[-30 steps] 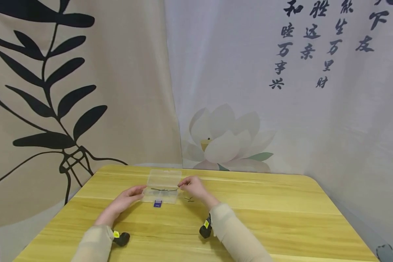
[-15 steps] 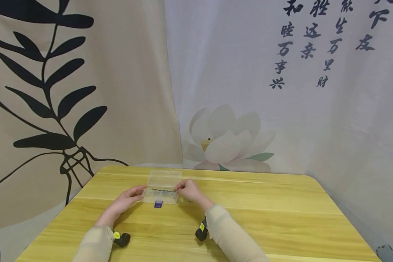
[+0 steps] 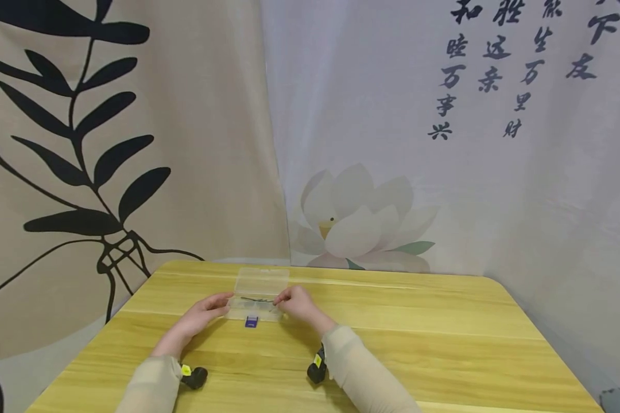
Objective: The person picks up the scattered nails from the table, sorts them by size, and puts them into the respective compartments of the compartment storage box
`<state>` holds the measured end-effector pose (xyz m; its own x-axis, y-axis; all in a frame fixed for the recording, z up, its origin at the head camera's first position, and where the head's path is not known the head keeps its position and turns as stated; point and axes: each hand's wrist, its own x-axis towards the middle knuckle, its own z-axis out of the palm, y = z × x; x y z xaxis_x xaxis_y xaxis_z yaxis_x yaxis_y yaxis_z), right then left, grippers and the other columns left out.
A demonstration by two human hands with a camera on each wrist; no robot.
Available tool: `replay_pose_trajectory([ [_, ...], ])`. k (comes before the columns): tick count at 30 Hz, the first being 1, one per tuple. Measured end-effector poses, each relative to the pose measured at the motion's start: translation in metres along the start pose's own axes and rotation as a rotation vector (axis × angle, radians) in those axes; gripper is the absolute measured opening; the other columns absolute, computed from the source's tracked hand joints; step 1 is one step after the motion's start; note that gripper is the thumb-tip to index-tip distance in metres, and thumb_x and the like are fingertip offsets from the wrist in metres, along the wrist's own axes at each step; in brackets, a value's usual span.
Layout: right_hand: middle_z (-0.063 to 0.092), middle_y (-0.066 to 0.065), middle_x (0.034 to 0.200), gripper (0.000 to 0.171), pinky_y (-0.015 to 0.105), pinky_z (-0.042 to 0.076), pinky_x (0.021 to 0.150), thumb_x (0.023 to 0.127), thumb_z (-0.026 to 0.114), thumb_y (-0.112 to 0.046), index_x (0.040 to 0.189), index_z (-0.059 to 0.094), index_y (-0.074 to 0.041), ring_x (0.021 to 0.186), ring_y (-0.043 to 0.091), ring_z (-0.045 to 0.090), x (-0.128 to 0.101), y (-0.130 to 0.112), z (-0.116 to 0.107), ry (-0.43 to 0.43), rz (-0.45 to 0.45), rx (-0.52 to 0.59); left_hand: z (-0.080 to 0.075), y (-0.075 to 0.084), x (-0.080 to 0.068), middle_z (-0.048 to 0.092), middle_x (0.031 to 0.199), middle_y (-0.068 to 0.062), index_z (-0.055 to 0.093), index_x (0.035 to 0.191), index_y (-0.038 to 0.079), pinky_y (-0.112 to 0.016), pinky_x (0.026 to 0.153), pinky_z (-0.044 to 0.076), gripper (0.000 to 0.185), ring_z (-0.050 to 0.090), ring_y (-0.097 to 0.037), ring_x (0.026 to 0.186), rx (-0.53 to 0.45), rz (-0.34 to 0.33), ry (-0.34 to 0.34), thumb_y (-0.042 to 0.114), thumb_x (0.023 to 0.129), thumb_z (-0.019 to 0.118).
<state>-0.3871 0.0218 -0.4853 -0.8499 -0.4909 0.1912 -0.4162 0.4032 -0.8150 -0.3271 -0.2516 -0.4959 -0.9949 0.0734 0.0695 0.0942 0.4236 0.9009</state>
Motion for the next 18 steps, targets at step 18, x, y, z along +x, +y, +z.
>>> replay_pose_trajectory([
  [18, 0.069, 0.006, 0.097, 0.017, 0.034, 0.052, 0.076, 0.093, 0.063, -0.009, 0.101, 0.073, 0.002, 0.084, 0.017, 0.062, -0.013, 0.004, -0.029, 0.046, 0.055, 0.104, -0.001, -0.002, 0.000, 0.049, 0.138, -0.023, 0.050, 0.141, 0.005, -0.054, 0.102, 0.037, 0.044, 0.044, -0.040, 0.126, 0.010, 0.009, -0.009, 0.013, 0.098, 0.057],
])
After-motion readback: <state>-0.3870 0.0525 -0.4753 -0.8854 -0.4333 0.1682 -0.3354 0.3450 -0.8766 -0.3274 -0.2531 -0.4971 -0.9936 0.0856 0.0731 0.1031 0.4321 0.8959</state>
